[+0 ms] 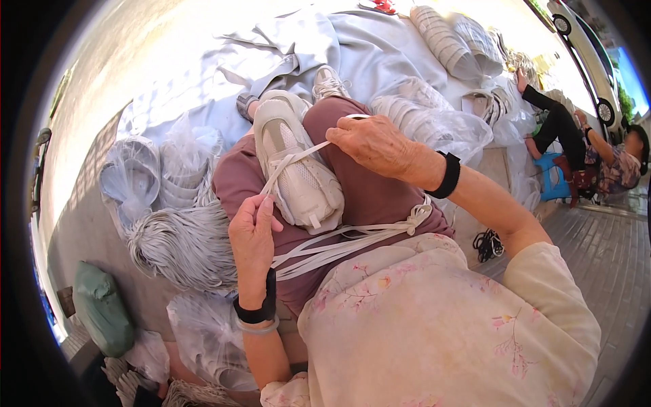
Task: The recorder is lacing and tying pairs of white athletic shoes while sitting outdoors.
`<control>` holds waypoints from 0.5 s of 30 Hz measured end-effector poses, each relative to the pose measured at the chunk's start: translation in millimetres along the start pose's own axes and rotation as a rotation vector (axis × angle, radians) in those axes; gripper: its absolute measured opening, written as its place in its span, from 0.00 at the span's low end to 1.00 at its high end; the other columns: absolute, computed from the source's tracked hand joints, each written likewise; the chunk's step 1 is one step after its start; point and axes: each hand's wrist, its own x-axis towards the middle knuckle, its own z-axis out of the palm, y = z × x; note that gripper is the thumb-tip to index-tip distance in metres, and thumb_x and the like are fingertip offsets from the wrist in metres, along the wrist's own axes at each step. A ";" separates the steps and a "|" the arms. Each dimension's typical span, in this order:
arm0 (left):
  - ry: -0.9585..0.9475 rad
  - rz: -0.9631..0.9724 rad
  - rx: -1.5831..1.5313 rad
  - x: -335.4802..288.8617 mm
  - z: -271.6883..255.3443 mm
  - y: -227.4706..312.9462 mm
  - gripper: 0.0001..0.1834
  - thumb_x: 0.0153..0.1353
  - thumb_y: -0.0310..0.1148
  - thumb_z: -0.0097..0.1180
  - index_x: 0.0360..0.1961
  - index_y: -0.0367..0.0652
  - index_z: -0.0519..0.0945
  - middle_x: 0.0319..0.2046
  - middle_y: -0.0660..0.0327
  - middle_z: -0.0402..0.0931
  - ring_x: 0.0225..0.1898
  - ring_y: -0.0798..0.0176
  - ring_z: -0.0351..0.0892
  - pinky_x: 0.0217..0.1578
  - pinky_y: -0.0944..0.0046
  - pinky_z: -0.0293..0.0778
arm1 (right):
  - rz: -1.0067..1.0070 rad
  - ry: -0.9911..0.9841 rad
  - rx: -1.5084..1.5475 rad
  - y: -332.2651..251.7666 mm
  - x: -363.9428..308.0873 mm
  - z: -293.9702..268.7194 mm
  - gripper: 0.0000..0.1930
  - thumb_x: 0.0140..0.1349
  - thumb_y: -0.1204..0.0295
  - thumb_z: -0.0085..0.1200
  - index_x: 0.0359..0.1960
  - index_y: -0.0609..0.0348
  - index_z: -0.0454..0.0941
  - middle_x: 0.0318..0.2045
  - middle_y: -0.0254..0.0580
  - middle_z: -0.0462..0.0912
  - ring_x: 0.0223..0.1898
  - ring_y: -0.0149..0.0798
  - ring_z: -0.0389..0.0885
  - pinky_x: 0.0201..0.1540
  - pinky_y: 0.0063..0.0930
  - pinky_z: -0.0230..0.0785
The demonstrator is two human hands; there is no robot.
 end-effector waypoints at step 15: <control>0.079 0.452 0.457 30.5 3.1 -10.8 0.13 0.67 0.35 0.45 0.42 0.37 0.78 0.35 0.57 0.77 0.17 0.66 0.75 0.19 0.67 0.70 | 0.158 -0.103 0.375 -20.0 -15.5 9.3 0.06 0.58 0.75 0.49 0.30 0.67 0.70 0.27 0.52 0.76 0.32 0.53 0.76 0.34 0.41 0.67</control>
